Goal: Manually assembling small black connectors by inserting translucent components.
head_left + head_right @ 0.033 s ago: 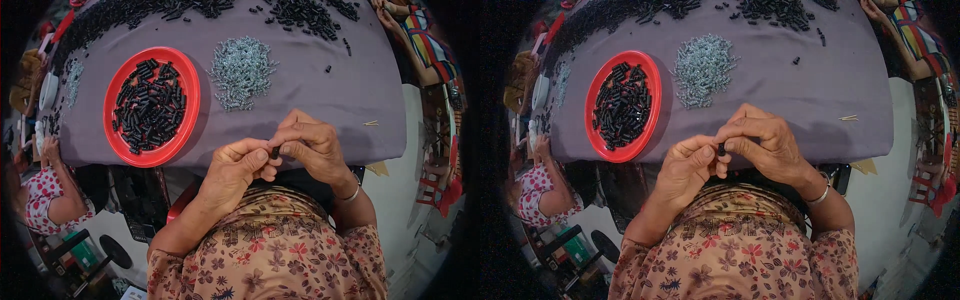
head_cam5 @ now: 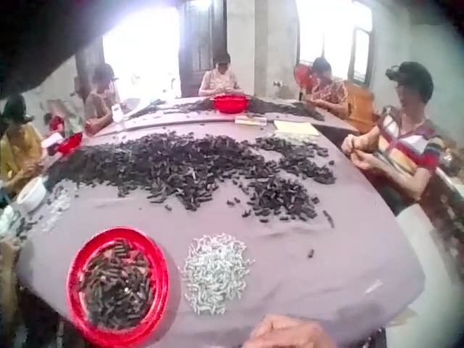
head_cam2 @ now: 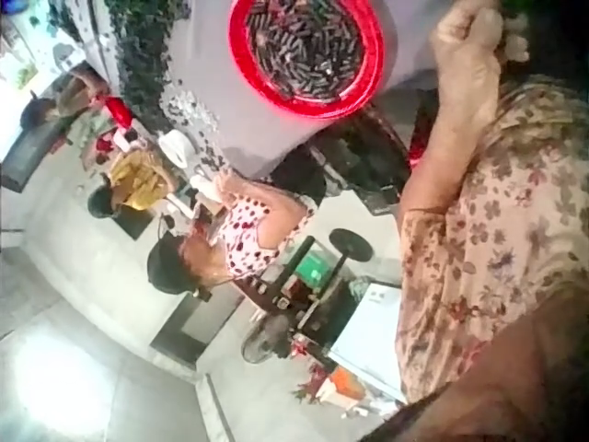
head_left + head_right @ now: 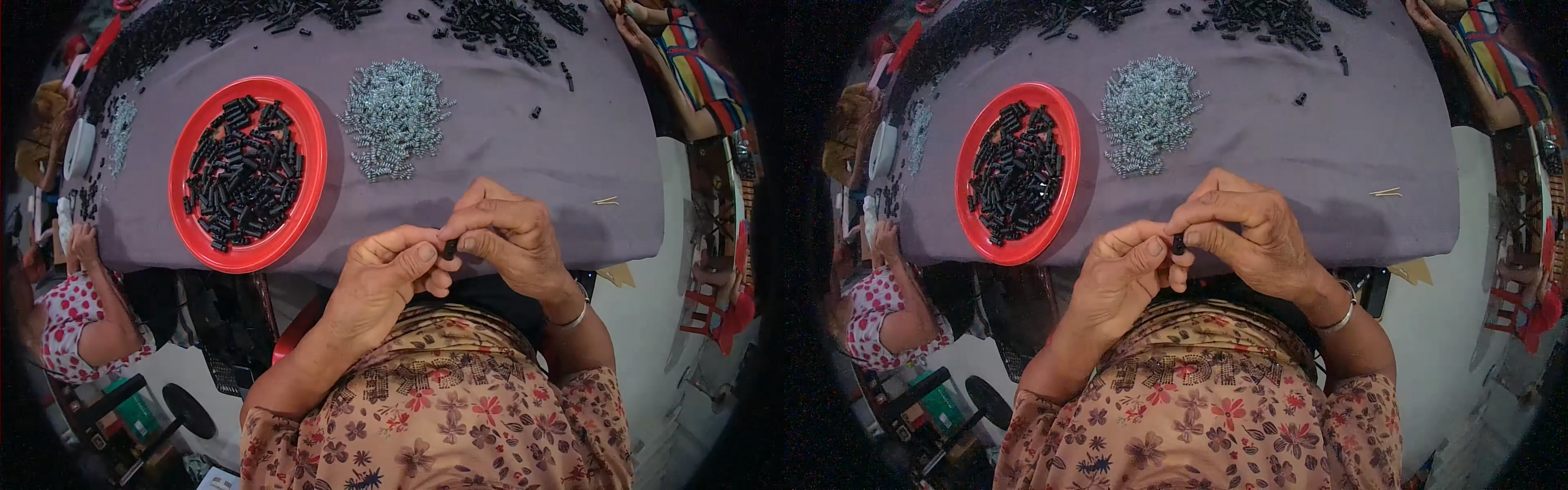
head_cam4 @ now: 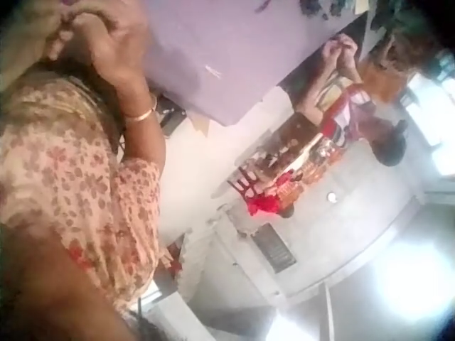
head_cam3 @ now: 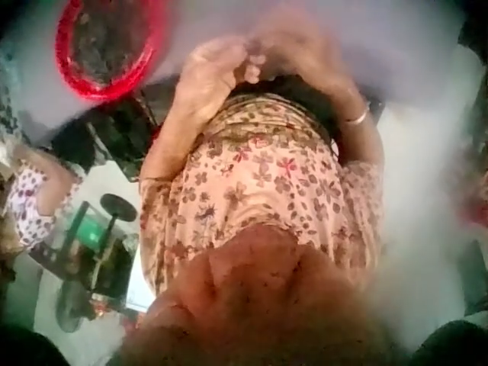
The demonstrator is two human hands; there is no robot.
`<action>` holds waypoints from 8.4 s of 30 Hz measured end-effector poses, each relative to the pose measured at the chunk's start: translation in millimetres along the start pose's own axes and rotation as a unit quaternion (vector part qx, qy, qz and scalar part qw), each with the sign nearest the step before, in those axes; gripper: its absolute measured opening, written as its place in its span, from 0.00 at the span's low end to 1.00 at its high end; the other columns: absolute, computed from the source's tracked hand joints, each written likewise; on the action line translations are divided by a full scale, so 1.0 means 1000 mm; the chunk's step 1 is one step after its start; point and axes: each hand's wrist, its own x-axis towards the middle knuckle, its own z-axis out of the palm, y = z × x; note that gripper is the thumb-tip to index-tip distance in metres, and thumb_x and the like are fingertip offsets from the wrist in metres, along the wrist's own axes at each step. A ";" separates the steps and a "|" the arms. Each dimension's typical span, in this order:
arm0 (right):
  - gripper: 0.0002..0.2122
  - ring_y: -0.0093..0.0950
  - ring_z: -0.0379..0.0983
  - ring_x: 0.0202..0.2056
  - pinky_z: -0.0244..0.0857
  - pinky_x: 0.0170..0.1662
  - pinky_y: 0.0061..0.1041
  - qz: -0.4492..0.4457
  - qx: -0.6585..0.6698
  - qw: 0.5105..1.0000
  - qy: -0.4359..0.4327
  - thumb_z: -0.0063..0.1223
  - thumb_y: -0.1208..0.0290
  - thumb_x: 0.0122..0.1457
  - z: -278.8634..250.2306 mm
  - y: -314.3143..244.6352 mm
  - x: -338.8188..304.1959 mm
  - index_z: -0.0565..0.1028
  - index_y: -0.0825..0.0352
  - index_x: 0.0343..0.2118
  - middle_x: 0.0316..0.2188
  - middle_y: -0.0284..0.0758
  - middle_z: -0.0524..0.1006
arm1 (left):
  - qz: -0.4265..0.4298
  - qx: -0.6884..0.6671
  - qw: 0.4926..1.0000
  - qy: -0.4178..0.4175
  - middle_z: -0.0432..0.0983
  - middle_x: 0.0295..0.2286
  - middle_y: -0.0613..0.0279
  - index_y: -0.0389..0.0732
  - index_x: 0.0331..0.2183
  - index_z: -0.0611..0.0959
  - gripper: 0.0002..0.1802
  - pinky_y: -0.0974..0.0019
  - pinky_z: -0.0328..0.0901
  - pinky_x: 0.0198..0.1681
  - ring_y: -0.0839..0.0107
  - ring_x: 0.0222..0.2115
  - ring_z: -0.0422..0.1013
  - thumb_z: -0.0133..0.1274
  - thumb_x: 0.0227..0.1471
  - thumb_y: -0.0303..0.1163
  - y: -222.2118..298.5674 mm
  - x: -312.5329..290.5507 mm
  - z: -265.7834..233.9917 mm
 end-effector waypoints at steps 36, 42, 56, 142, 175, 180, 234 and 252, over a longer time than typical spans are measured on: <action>0.06 0.16 0.66 0.27 0.62 0.31 0.14 0.063 -0.050 0.994 0.068 0.50 0.75 0.57 -0.007 0.016 -0.002 0.75 0.70 0.36 0.27 0.29 0.68 | 0.062 0.058 0.996 0.009 0.75 0.30 0.58 0.32 0.35 0.79 0.09 0.71 0.68 0.32 0.73 0.27 0.71 0.54 0.50 0.24 -0.004 0.005 -0.003; 0.05 0.21 0.65 0.24 0.61 0.29 0.20 0.096 -0.117 0.979 0.133 0.49 0.78 0.54 -0.053 0.018 -0.002 0.74 0.70 0.34 0.25 0.34 0.70 | 0.070 0.069 0.995 0.018 0.74 0.30 0.55 0.32 0.34 0.79 0.07 0.68 0.70 0.31 0.69 0.27 0.72 0.53 0.50 0.22 -0.006 0.006 -0.008; 0.04 0.36 0.68 0.29 0.64 0.33 0.32 -0.002 -0.525 0.845 0.102 0.48 0.76 0.53 -0.114 0.041 0.043 0.71 0.64 0.32 0.29 0.38 0.69 | 0.064 0.087 0.994 0.014 0.74 0.29 0.58 0.31 0.34 0.78 0.07 0.69 0.69 0.31 0.71 0.26 0.72 0.53 0.51 0.23 -0.003 0.006 -0.003; 0.09 0.18 0.72 0.25 0.69 0.30 0.15 0.161 0.312 0.934 0.063 0.50 0.75 0.58 0.010 0.010 -0.005 0.74 0.72 0.39 0.25 0.32 0.75 | 0.093 0.096 0.991 0.018 0.75 0.30 0.56 0.33 0.36 0.77 0.10 0.67 0.70 0.33 0.70 0.29 0.73 0.53 0.51 0.28 0.000 0.001 -0.001; 0.08 0.17 0.69 0.32 0.65 0.36 0.16 0.098 0.248 0.962 0.051 0.57 0.75 0.53 0.017 0.014 -0.006 0.76 0.71 0.35 0.30 0.30 0.72 | 0.076 0.039 0.996 -0.005 0.76 0.29 0.57 0.32 0.37 0.78 0.10 0.71 0.71 0.33 0.73 0.29 0.73 0.54 0.51 0.25 0.001 0.000 -0.003; 0.07 0.16 0.68 0.30 0.63 0.34 0.15 0.096 0.234 0.967 0.037 0.59 0.75 0.51 0.007 0.016 -0.005 0.77 0.71 0.33 0.30 0.30 0.71 | 0.058 0.027 0.998 -0.010 0.76 0.29 0.57 0.33 0.37 0.78 0.10 0.71 0.71 0.32 0.73 0.28 0.73 0.54 0.51 0.26 0.000 0.002 -0.006; 0.09 0.26 0.71 0.29 0.66 0.31 0.22 -0.116 0.006 0.993 -0.003 0.60 0.78 0.45 -0.001 0.009 -0.001 0.78 0.69 0.32 0.26 0.34 0.74 | 0.109 0.272 0.956 -0.014 0.69 0.26 0.65 0.31 0.35 0.80 0.07 0.78 0.64 0.28 0.81 0.24 0.68 0.54 0.50 0.22 0.010 -0.004 0.004; 0.09 0.29 0.71 0.28 0.64 0.29 0.24 -0.107 -0.056 0.992 0.045 0.61 0.75 0.47 0.007 0.004 -0.003 0.76 0.68 0.32 0.26 0.34 0.77 | 0.258 0.440 0.858 0.067 0.70 0.27 0.67 0.33 0.33 0.80 0.08 0.81 0.58 0.23 0.85 0.23 0.65 0.55 0.47 0.19 0.007 -0.008 0.014</action>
